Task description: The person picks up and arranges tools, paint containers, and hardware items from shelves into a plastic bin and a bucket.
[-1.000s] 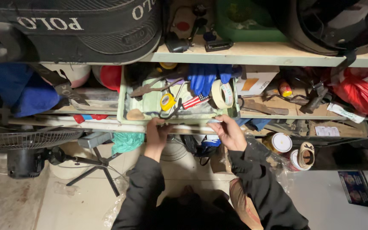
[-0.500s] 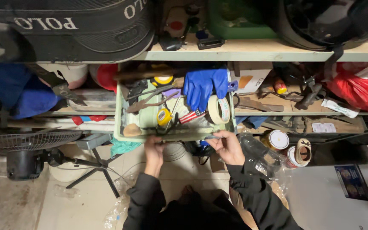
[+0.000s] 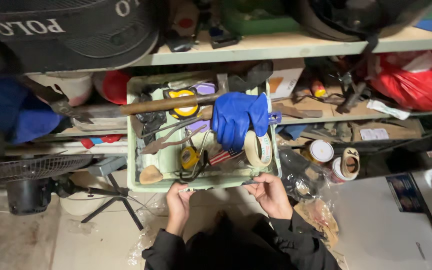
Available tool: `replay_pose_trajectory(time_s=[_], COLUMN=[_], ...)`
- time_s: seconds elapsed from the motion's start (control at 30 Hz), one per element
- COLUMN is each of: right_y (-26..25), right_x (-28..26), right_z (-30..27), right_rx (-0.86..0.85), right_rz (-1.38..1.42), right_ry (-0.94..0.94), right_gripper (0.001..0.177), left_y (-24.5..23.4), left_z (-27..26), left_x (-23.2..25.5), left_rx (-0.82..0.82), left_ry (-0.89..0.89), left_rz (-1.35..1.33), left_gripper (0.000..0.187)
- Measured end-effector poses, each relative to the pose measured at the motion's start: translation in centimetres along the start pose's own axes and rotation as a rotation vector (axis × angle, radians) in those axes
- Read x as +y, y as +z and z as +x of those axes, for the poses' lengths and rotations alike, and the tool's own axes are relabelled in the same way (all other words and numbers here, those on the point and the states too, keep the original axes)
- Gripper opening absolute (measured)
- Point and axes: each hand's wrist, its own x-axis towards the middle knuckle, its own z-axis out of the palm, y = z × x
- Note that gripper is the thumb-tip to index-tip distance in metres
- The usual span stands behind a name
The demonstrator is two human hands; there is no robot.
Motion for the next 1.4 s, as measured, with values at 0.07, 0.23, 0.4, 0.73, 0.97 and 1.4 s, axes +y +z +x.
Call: replay_pose_trajectory(time_s=[0.07, 0.23, 0.4, 0.73, 0.97, 1.4], right_y=[-0.9, -3.5, -7.8, -20.8, -27.0, -32.0], right_x=[0.3, 0.0, -2.0, -3.4, -2.3, 4.0], right_z=[-1.4, -6.9, -16.2, -35.6, -47.8, -58.2], right_rx=[-0.004, -0.009, 0.059, 0.172, 0.298, 0.377], right_rz=[0.004, 0.031, 0.061, 0.152, 0.343, 0.357], right_ry=[-0.001, -0.053, -0.099, -0.275, -0.257, -0.679], right_gripper=[0.024, 0.029, 0.043, 0.041, 0.047, 0.038], left_y=[0.5, 1.1, 2.5, 7.2, 7.5, 6.2], left_z=[-2.2, -7.0, -12.3, -25.8, -33.7, -38.0], left_x=[-0.3, -3.5, -10.2, -22.9, -30.0, -34.2], left_rx=[-0.005, -0.009, -0.117, -0.067, -0.062, -0.422], left_ry=[0.056, -0.094, -0.055, -0.389, -0.489, -0.559], left_rz=[0.008, -0.020, 0.039, 0.136, 0.241, 0.359], left_gripper=[0.013, 0.020, 0.016, 0.025, 0.016, 0.016])
